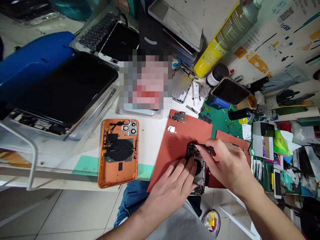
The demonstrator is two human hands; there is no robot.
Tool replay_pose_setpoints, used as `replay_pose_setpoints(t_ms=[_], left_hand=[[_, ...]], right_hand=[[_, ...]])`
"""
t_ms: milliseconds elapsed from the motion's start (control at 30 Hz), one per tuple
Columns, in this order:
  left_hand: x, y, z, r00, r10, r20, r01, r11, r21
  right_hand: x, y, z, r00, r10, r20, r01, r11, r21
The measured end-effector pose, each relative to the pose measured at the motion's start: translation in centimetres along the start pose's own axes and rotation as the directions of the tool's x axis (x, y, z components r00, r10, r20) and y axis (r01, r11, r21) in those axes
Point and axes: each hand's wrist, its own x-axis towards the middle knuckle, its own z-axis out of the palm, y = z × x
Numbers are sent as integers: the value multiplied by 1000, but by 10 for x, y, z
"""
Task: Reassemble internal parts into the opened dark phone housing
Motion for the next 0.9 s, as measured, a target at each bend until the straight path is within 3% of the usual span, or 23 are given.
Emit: replay_pose_setpoints(t_ms=[100,300,467,600,733,900], left_hand=[[0,-1,0,1000,-12,4,12,1000,20],[1,-1,0,1000,-11,0,11,1000,23],[1,-1,-2,1000,-10,10,10,999,38],[0,-1,1,1000,-3,11,2,999,33],[0,0,1,1000,-9,24,8,999,39],[2,-1,-2,999,-6,34,5,999,43]], right_hand=[[4,5,-3,998,-44,48,44,999,16],[17,9,-18,964,-88,251,60,992,115],[20,12,-17,991,-35,128,28,998,57],[17,10,-13,981,8,196,-29,994,103],[11,11,-10,992,73,105,-78,996,44],[9,13,-13,984,6,176,-25,994,105]])
